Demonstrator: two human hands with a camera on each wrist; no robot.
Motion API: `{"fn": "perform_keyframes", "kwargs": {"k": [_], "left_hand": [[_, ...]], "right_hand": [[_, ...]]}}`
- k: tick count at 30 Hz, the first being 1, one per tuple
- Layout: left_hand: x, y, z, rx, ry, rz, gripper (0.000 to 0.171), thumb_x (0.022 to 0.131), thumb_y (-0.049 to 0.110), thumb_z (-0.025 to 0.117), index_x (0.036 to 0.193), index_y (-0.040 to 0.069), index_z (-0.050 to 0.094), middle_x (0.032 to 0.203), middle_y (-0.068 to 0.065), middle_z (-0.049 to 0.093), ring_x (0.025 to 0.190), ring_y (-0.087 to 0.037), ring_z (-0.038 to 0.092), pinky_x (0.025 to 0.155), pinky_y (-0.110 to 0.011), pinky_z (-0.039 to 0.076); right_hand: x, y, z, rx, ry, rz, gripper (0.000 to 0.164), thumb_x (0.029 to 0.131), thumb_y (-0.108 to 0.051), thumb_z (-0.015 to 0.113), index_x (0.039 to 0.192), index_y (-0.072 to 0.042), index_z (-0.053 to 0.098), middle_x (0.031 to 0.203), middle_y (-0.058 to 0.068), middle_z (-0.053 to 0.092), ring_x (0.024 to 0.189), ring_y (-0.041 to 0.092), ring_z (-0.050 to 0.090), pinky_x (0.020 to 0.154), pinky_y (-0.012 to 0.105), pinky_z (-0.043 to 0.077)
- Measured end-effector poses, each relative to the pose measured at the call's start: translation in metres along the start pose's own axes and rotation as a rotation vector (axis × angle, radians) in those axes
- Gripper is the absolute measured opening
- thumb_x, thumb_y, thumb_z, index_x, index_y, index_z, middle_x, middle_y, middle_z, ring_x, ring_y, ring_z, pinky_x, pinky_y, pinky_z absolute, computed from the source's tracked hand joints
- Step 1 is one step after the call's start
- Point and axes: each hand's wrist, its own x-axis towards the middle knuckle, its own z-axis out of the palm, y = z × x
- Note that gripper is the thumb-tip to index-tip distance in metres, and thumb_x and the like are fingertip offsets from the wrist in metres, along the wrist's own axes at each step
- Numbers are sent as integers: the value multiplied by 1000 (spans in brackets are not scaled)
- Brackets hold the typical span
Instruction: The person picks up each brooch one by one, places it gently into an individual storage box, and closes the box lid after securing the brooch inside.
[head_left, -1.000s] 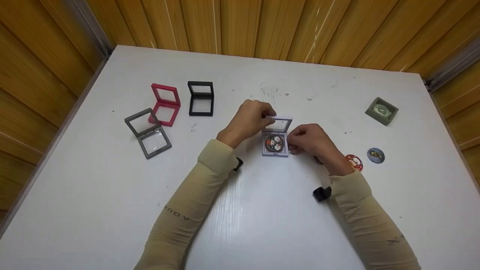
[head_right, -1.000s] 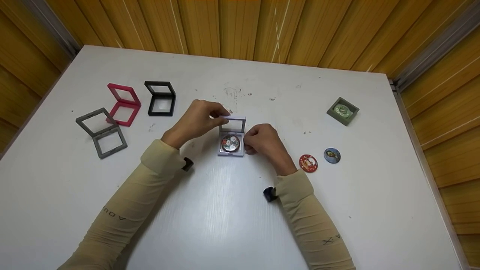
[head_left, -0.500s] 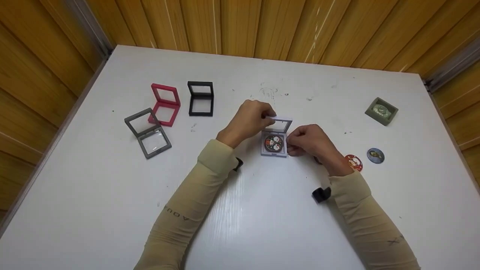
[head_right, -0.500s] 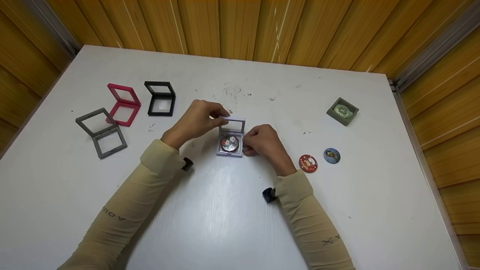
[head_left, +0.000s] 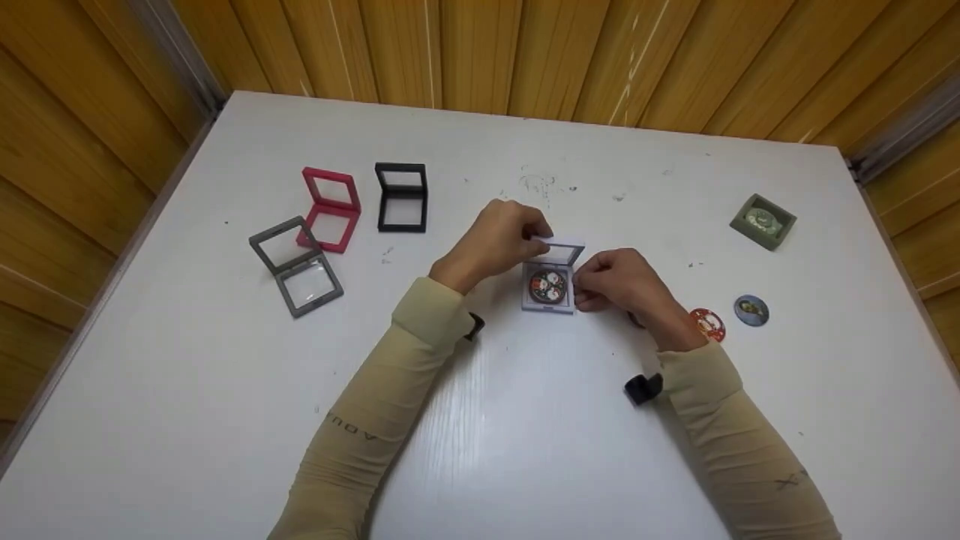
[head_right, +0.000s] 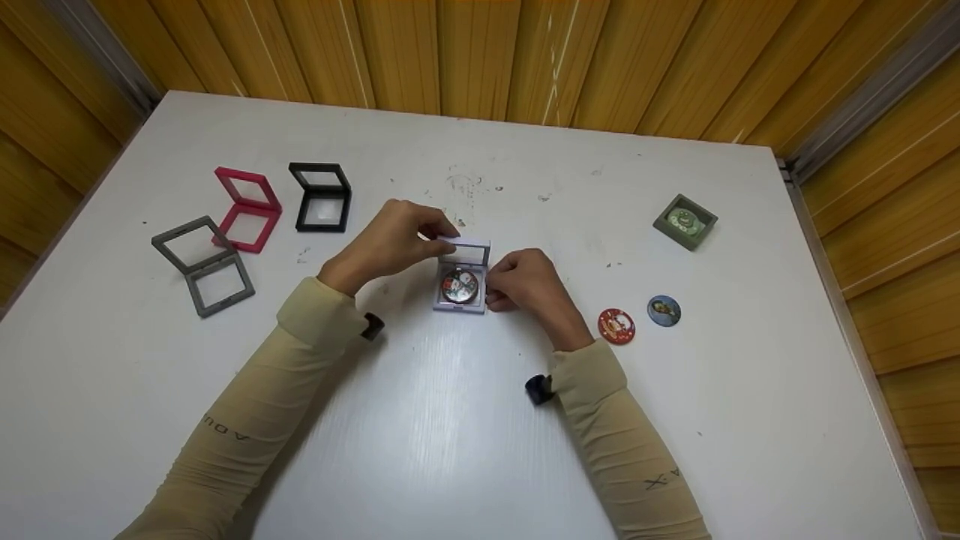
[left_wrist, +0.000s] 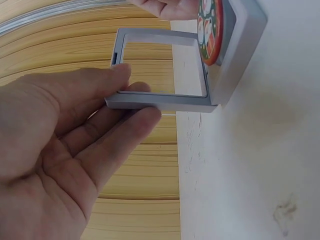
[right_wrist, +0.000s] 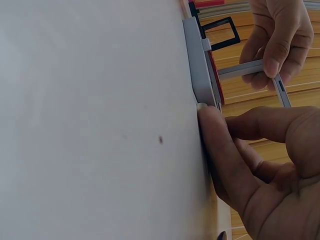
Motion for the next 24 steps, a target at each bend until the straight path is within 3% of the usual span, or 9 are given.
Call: {"fn": "perform_keyframes", "kwargs": {"k": [16, 24], "left_hand": [[-3, 3, -5, 16, -124, 33, 11, 93, 1, 80, 104, 4, 80, 97, -7, 74, 87, -16, 63, 80, -26, 53], [-4, 4, -5, 30, -151, 39, 11, 91, 1, 83, 101, 4, 79, 97, -6, 74, 87, -15, 63, 80, -25, 53]], "right_hand": [[2, 0, 1, 6, 3, 21, 18, 98, -1, 65, 108, 14, 66, 81, 10, 74, 67, 12, 74, 68, 26, 62], [2, 0, 1, 9, 2, 12, 17, 97, 1, 66, 107, 15, 66, 79, 11, 74, 66, 12, 73, 68, 27, 62]]}}
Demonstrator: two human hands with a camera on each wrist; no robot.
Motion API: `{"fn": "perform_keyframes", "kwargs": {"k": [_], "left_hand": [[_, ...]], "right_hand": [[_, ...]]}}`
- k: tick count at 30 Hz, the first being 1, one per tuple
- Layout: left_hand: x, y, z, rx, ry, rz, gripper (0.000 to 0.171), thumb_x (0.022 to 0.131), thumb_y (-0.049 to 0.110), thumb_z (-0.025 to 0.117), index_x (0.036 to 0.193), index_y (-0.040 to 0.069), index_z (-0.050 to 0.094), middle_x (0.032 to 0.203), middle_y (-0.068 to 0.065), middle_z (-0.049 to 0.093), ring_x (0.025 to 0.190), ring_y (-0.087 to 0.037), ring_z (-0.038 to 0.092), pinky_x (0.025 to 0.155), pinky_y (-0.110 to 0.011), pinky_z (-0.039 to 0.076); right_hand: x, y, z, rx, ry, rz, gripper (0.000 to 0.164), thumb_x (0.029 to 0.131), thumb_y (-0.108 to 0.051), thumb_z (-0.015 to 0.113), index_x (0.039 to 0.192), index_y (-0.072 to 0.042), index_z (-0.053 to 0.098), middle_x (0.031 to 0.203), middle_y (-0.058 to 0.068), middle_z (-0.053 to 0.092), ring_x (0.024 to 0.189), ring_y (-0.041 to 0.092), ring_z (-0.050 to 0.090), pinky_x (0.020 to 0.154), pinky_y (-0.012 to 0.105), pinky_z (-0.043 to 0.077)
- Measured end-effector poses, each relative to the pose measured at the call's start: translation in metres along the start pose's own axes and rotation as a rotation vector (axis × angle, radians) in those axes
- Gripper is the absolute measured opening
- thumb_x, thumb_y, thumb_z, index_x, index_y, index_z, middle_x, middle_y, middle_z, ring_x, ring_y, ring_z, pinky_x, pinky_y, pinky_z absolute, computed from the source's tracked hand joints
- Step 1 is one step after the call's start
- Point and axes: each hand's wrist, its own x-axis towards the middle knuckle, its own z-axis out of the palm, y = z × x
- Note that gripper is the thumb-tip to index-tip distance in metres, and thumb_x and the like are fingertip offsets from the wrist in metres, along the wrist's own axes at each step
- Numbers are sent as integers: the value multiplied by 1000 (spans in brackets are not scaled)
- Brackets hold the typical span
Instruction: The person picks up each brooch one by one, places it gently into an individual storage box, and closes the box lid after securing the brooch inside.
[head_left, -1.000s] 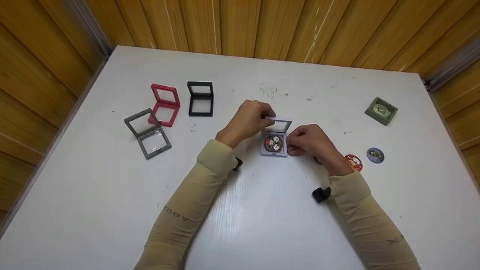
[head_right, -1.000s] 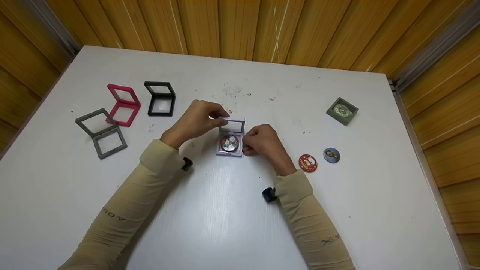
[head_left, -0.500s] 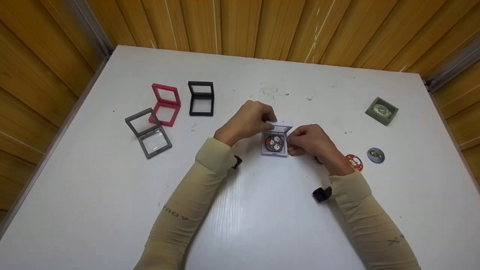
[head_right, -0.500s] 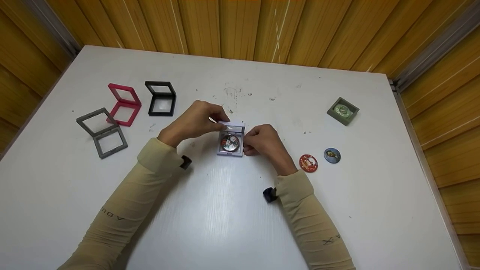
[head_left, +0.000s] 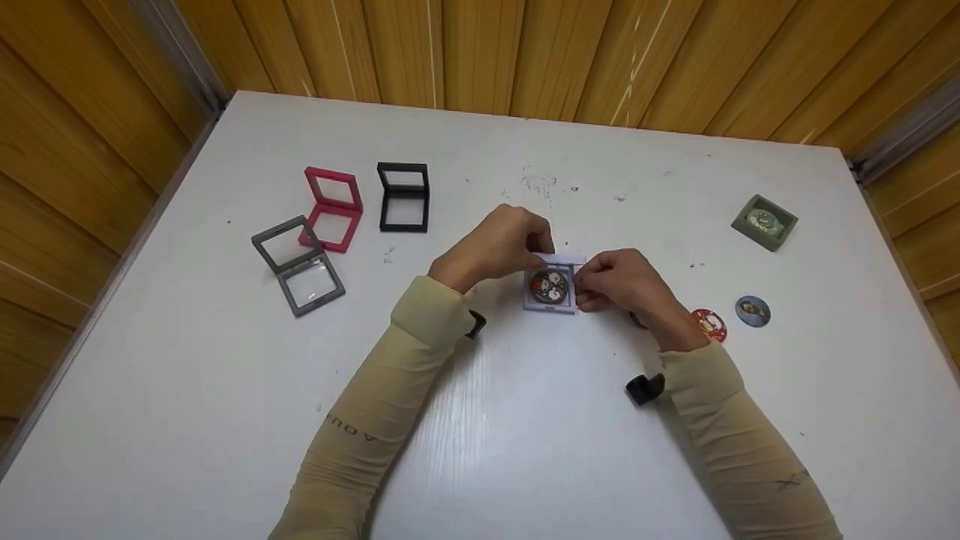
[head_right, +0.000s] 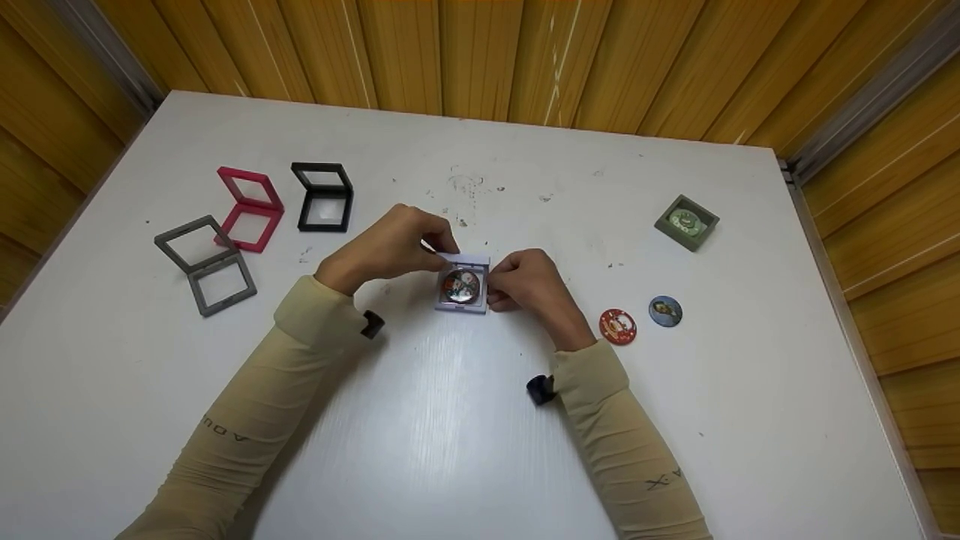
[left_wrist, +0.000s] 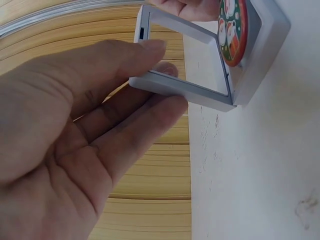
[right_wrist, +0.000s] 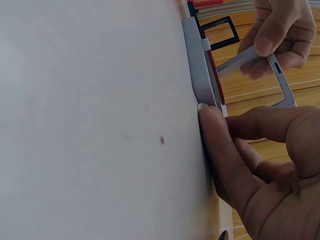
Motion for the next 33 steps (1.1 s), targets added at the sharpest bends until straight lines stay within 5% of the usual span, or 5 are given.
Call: {"fn": "perform_keyframes", "kwargs": {"k": [33], "left_hand": [[-4, 11, 3, 95, -48, 31, 15, 82, -2, 89, 92, 0, 78, 84, -3, 66, 79, -15, 53, 69, -24, 43]], "right_hand": [[1, 1, -1, -8, 9, 8, 17, 98, 1, 60, 109, 13, 65, 87, 13, 73, 67, 12, 73, 67, 26, 62]]}}
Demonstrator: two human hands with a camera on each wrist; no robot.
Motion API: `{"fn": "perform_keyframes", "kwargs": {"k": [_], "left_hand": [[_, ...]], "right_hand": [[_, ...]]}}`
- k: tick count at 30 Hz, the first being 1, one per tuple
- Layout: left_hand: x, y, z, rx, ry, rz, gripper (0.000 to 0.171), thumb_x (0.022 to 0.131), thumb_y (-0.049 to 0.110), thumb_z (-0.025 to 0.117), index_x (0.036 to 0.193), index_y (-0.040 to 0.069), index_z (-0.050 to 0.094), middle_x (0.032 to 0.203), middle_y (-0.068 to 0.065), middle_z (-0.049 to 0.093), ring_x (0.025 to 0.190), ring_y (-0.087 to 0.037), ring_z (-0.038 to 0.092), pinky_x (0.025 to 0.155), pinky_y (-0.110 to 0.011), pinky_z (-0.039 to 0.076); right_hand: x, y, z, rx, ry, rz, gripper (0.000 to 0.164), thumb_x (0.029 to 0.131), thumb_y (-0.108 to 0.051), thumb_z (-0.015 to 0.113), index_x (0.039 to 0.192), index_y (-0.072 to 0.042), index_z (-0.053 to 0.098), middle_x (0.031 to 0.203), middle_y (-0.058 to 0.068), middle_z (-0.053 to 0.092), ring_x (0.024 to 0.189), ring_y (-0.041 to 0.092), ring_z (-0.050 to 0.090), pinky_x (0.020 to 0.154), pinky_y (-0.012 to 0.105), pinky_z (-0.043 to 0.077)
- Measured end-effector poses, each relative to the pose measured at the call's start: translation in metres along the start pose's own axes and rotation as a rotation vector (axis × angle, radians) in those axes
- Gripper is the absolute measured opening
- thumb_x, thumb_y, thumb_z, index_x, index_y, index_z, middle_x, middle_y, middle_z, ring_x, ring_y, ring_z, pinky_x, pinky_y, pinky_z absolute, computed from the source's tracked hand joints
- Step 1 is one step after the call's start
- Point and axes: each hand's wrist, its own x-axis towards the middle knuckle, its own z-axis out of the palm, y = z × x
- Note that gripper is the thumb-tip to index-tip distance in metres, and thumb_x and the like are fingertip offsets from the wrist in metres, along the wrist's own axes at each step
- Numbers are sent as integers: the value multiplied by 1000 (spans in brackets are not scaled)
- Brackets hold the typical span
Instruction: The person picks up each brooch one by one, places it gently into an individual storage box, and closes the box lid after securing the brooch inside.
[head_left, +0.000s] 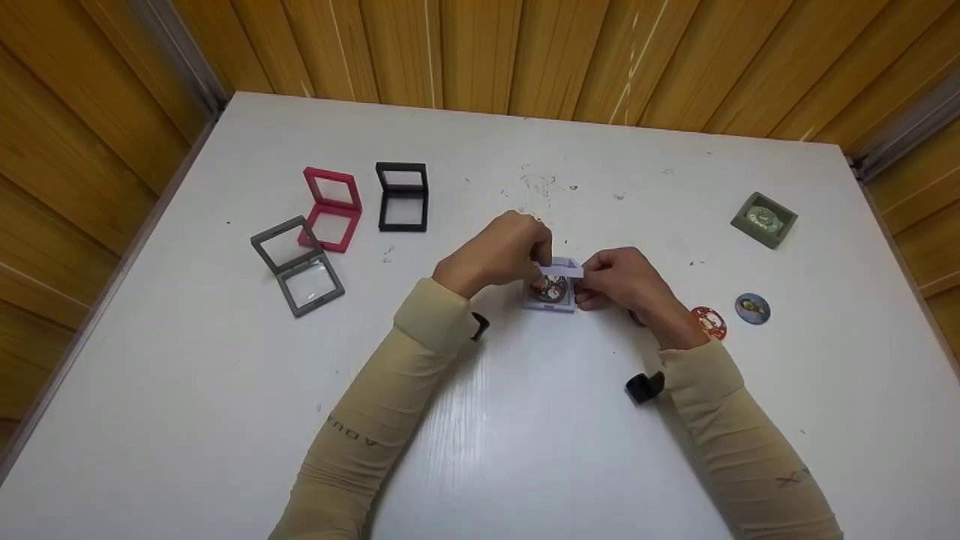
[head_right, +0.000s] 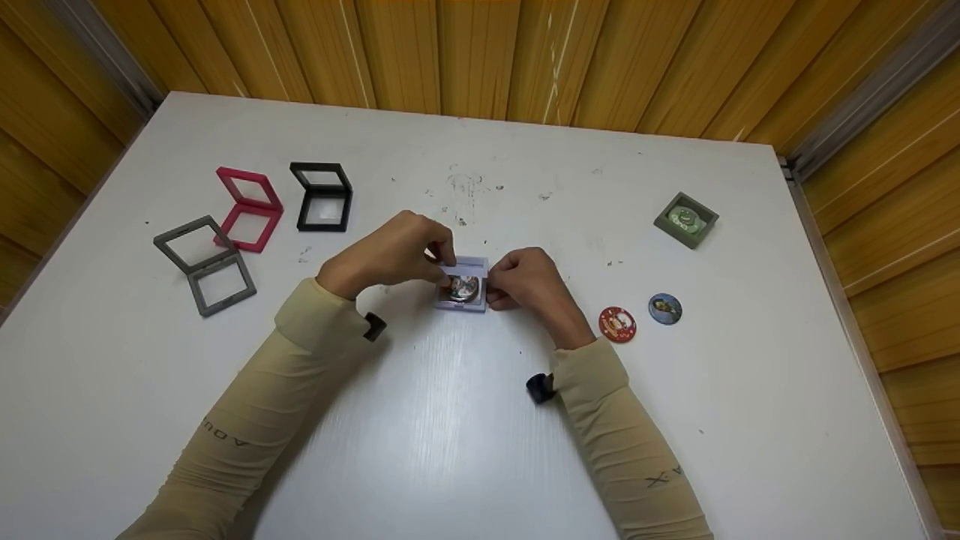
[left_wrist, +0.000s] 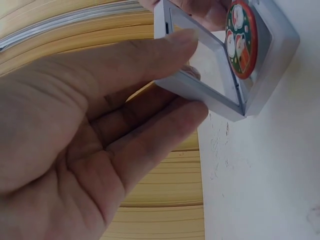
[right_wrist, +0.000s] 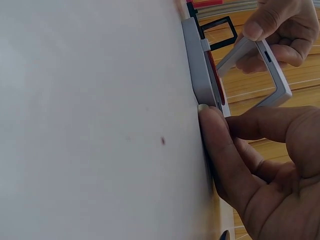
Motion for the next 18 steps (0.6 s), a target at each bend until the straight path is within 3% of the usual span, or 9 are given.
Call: {"fn": "perform_keyframes", "kwargs": {"k": [18], "left_hand": [[0, 8, 7, 79, -32, -37, 18, 78, -7, 89, 88, 1, 76, 86, -3, 66, 83, -16, 53, 70, -25, 44]], "right_hand": [[-1, -1, 0, -47, 8, -10, 16, 99, 1, 60, 109, 12, 67, 87, 12, 73, 68, 12, 73, 69, 26, 62]]}}
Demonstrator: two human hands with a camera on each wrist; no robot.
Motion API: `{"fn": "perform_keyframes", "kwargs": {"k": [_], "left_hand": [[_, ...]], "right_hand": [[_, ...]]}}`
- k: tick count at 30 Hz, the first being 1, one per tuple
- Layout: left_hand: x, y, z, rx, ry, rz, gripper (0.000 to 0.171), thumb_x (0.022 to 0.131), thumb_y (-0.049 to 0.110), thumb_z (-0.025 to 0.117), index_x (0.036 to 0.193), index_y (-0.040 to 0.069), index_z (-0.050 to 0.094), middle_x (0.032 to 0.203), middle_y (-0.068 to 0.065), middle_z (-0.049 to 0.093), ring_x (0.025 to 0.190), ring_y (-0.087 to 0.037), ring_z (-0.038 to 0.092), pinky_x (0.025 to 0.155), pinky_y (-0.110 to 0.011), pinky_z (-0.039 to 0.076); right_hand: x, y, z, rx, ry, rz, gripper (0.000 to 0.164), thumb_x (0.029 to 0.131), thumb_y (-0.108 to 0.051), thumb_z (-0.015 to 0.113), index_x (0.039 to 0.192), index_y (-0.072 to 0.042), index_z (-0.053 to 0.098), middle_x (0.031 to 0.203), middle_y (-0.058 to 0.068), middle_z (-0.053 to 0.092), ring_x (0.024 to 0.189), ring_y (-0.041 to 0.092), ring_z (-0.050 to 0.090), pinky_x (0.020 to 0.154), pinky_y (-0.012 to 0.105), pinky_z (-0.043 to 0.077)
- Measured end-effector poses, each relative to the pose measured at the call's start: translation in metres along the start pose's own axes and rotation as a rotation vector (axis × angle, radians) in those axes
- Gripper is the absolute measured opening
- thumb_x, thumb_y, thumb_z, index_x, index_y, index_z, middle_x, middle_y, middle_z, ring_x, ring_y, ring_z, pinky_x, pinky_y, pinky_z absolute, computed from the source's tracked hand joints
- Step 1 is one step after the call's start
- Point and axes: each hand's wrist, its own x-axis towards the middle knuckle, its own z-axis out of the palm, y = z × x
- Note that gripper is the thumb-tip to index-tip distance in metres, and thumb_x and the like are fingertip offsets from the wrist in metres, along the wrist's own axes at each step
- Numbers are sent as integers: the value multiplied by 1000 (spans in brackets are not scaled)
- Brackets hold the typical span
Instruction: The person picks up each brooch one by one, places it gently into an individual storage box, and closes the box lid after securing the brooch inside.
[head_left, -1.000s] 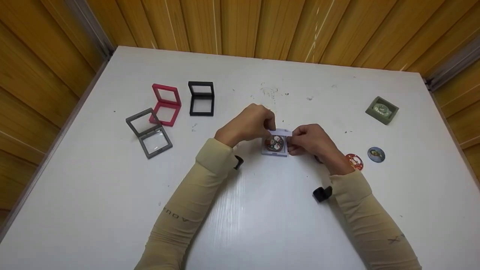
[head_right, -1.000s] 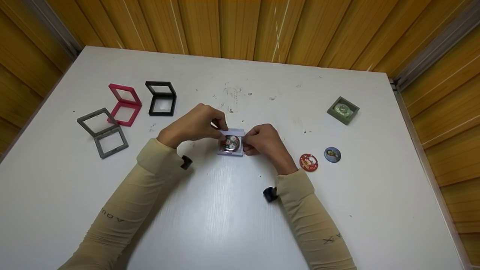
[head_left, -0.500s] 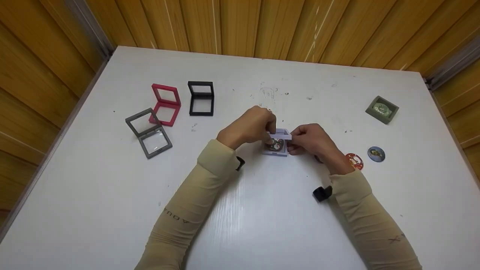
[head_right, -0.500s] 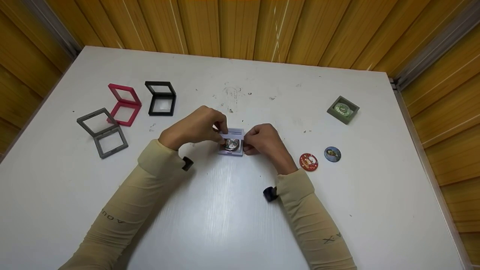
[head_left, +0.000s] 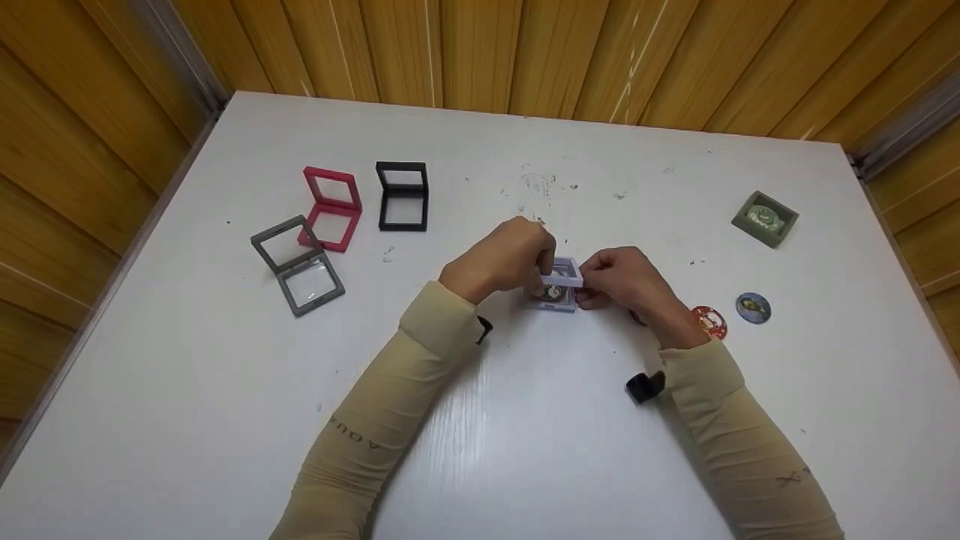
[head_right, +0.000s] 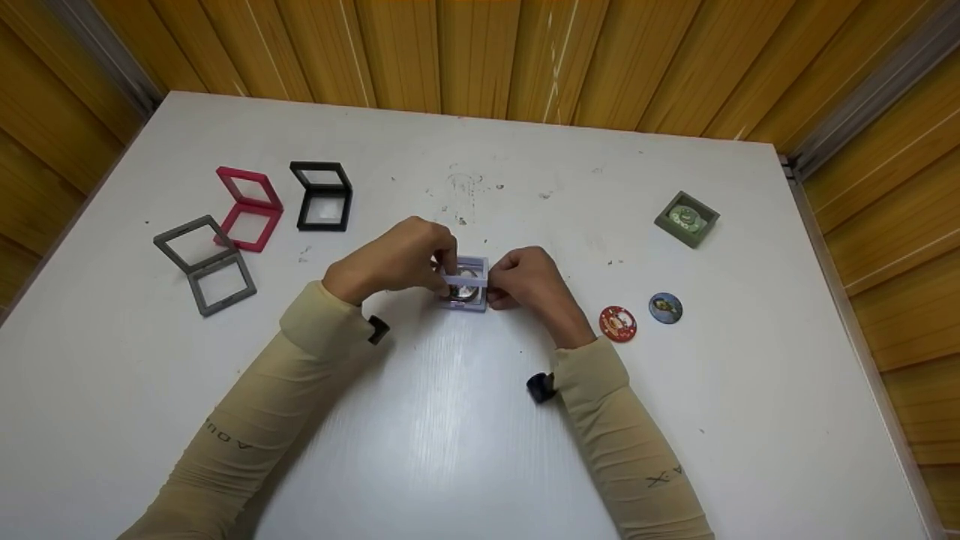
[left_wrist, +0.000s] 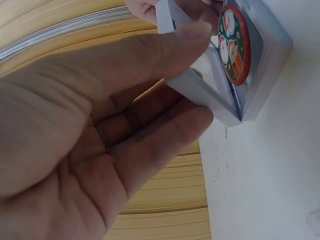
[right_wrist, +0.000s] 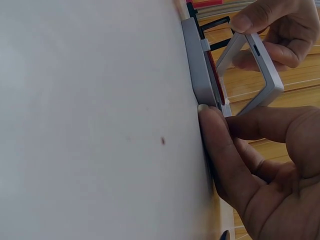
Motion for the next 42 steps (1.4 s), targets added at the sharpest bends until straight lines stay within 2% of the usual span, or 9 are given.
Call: {"fn": "perform_keyframes", "kwargs": {"k": [11, 14, 19, 21, 24, 28, 31, 35, 42], "left_hand": [[1, 8, 6, 106, 0, -31, 19, 77, -6, 89, 87, 2, 75, 88, -5, 69, 84, -18, 54, 76, -30, 51], [1, 8, 7, 91, 6, -26, 17, 78, -4, 88, 85, 3, 74, 85, -4, 66, 83, -17, 53, 74, -29, 49], [3, 0, 2, -13, 35, -61, 18, 91, 18, 87, 93, 4, 75, 87, -4, 69, 80, -16, 56, 69, -27, 46], [3, -6, -1, -36, 80, -108, 23, 96, 26, 82, 98, 4, 76, 90, -4, 71, 79, -15, 58, 69, -27, 47], [3, -15, -3, -79, 136, -220, 28, 102, 30, 75, 102, 2, 79, 87, -4, 71, 74, -15, 57, 65, -27, 45], [2, -25, -1, -235, 93, -381, 31, 104, 25, 70, 98, -3, 80, 80, -8, 72, 64, -15, 60, 60, -26, 47], [2, -31, 2, -382, 29, -459, 31, 103, 23, 69, 95, -5, 78, 80, -13, 75, 63, -18, 67, 61, -28, 54], [2, -34, 3, -510, -7, -481, 29, 100, 23, 75, 96, -5, 77, 86, -15, 78, 69, -21, 74, 67, -32, 59], [1, -36, 5, -614, 0, -449, 26, 99, 17, 77, 100, -9, 78, 90, -17, 79, 69, -19, 73, 73, -32, 61]], "right_hand": [[-1, 1, -1, 3, -7, -13, 18, 99, 0, 61, 110, 13, 67, 91, 13, 72, 71, 12, 73, 69, 26, 62], [-1, 2, -1, 25, -10, -22, 18, 98, 0, 60, 108, 14, 67, 90, 13, 72, 71, 13, 74, 70, 28, 63], [0, 4, 0, 32, -10, -23, 18, 98, 0, 60, 107, 14, 67, 88, 13, 72, 71, 14, 74, 71, 29, 63], [0, 4, 0, 28, -11, -24, 17, 99, 0, 61, 107, 13, 68, 88, 13, 72, 71, 14, 74, 70, 29, 63], [0, 4, 0, 27, -12, -27, 17, 99, -1, 61, 107, 13, 68, 88, 13, 73, 71, 14, 74, 70, 28, 63], [0, 3, 0, 20, -8, -22, 17, 99, -1, 61, 107, 13, 67, 90, 14, 73, 71, 14, 74, 70, 28, 63], [-1, 3, 0, 12, -6, -12, 18, 99, -1, 61, 108, 13, 68, 92, 15, 73, 71, 14, 74, 70, 27, 63], [-1, 1, 0, 19, -10, -2, 18, 100, -1, 60, 109, 13, 67, 93, 16, 73, 71, 14, 74, 70, 27, 62], [-2, 0, 0, 36, -18, -9, 20, 99, 1, 59, 110, 14, 66, 90, 14, 74, 70, 13, 74, 70, 28, 63]]}}
